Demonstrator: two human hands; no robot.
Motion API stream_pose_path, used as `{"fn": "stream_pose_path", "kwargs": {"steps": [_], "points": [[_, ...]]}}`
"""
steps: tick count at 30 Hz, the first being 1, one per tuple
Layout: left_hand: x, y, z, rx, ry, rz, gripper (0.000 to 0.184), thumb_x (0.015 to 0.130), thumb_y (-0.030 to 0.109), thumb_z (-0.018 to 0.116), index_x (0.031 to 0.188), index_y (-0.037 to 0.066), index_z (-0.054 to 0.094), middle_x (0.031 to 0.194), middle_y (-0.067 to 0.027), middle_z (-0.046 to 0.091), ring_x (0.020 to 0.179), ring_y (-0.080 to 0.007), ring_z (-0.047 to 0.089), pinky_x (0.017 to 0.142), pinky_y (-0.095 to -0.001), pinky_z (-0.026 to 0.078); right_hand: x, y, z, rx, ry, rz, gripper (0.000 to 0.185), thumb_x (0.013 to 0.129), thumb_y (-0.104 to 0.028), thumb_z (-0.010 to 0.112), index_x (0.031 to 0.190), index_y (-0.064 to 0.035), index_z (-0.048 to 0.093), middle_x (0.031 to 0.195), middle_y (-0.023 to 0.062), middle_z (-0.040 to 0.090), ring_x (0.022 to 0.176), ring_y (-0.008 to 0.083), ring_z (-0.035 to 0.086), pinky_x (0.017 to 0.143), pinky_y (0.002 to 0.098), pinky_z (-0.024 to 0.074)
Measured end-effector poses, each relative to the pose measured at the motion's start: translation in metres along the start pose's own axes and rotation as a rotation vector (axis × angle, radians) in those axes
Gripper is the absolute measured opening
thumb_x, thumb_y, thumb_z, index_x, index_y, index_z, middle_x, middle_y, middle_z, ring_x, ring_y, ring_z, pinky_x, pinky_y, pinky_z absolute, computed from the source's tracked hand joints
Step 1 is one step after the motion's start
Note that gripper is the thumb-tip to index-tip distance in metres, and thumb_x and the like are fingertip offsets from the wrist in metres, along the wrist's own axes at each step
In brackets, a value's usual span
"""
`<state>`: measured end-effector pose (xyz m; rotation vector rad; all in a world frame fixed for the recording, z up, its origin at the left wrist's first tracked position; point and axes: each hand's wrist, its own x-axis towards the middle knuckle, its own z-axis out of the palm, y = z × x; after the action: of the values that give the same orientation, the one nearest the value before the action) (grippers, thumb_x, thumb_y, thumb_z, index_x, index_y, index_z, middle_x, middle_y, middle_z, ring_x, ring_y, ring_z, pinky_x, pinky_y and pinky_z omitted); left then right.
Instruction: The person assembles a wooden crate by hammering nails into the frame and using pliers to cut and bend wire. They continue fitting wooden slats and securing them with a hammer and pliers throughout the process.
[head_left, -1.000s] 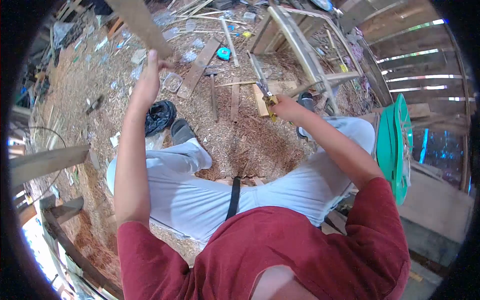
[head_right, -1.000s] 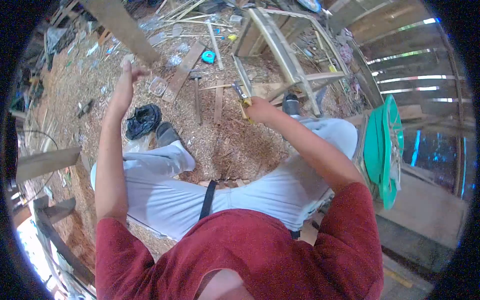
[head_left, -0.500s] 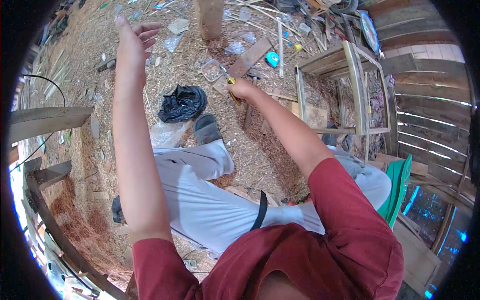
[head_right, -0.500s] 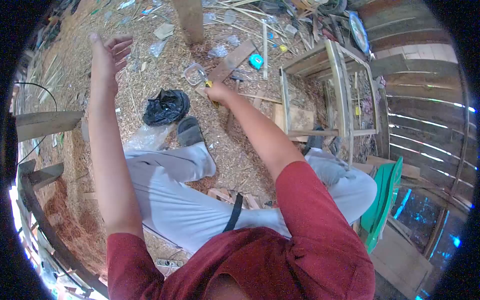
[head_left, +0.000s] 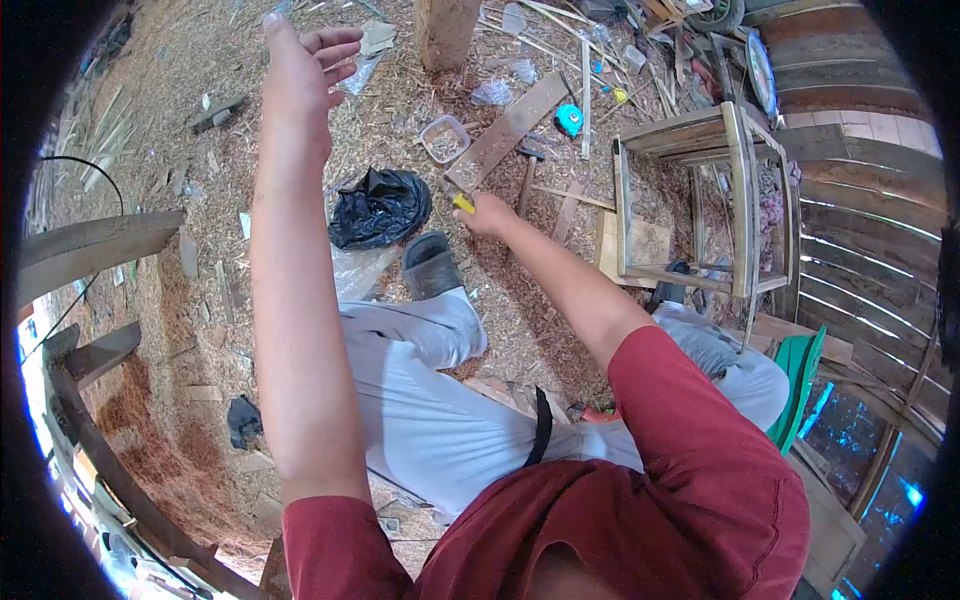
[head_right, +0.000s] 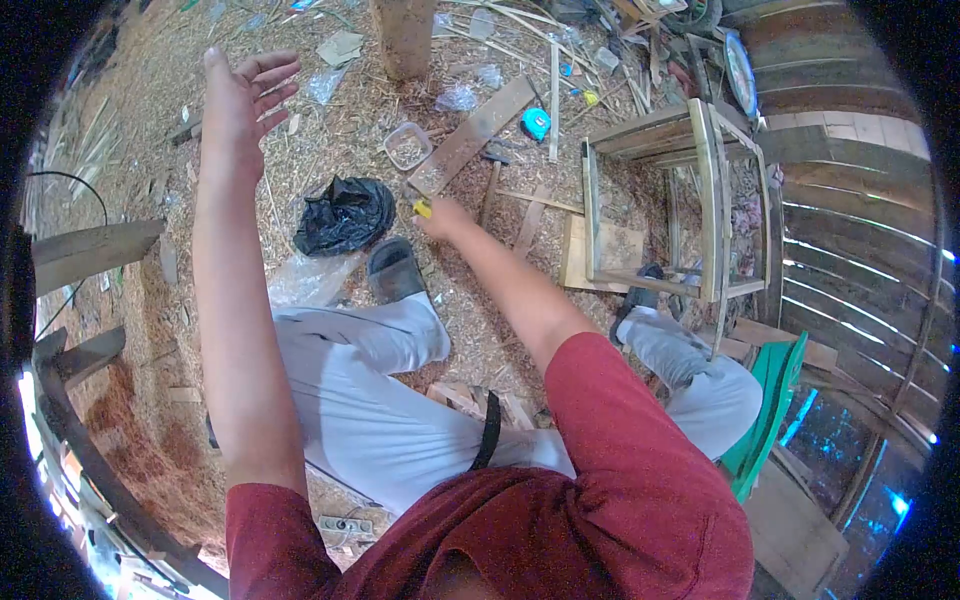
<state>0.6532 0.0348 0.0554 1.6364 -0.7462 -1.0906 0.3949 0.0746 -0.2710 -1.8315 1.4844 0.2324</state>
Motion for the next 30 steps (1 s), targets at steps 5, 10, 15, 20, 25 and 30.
{"fn": "stream_pose_path", "kwargs": {"steps": [5,10,15,20,25,30], "points": [[0.011,-0.011,0.007,0.005,-0.026,0.007,0.085,0.104,0.064,0.009,0.125,0.007,0.068,0.128,-0.0126,0.068,0.117,-0.0252,0.060,0.107,-0.0464,0.038,0.021,-0.007,-0.019,0.044,0.028,0.000,0.038,0.090,-0.034,0.065,0.110,-0.0019,0.071,0.115,0.0237,0.069,0.108,0.0422,0.066,0.094,0.0497,0.0526],[0.019,-0.015,0.009,0.003,-0.027,-0.025,0.083,0.104,0.064,0.011,0.125,0.007,0.068,0.128,-0.0133,0.068,0.116,-0.0258,0.060,0.106,-0.0471,0.038,0.065,-0.019,-0.010,0.046,0.242,-0.123,0.031,0.089,-0.023,0.063,0.109,-0.0006,0.071,0.119,0.0222,0.067,0.109,0.0403,0.065,0.095,0.0486,0.0527],[0.023,-0.018,0.013,0.017,-0.025,-0.024,0.083,0.104,0.064,0.012,0.122,0.008,0.070,0.125,-0.0136,0.069,0.113,-0.0255,0.060,0.106,-0.0476,0.038,0.080,-0.037,-0.007,-0.105,0.235,-0.077,0.027,0.087,-0.010,0.058,0.110,0.0011,0.069,0.133,0.0211,0.058,0.113,0.0404,0.063,0.097,0.0493,0.0531],[0.032,-0.023,0.018,-0.008,-0.038,-0.030,0.081,0.105,0.063,0.013,0.117,0.009,0.072,0.118,-0.0105,0.071,0.106,-0.0211,0.060,0.101,-0.0447,0.040,0.087,-0.041,-0.004,-0.205,0.206,-0.189,0.025,0.085,-0.005,0.058,0.107,0.0035,0.068,0.134,0.0223,0.057,0.115,0.0397,0.064,0.096,0.0490,0.0540],[0.034,-0.022,0.023,-0.016,-0.057,-0.018,0.080,0.105,0.062,0.014,0.114,0.008,0.072,0.117,-0.0097,0.071,0.103,-0.0198,0.059,0.097,-0.0433,0.041,0.092,-0.050,-0.006,-0.234,0.086,-0.113,0.024,0.084,-0.005,0.060,0.105,0.0025,0.070,0.135,0.0224,0.056,0.115,0.0407,0.064,0.096,0.0480,0.0541],[0.029,-0.021,0.030,-0.025,-0.053,-0.001,0.079,0.106,0.061,0.015,0.113,0.008,0.072,0.116,-0.0102,0.072,0.102,-0.0207,0.059,0.096,-0.0425,0.041,0.083,-0.059,-0.007,-0.300,0.105,-0.068,0.025,0.084,-0.005,0.060,0.107,-0.0001,0.071,0.131,0.0213,0.059,0.115,0.0380,0.064,0.096,0.0470,0.0542]]}}
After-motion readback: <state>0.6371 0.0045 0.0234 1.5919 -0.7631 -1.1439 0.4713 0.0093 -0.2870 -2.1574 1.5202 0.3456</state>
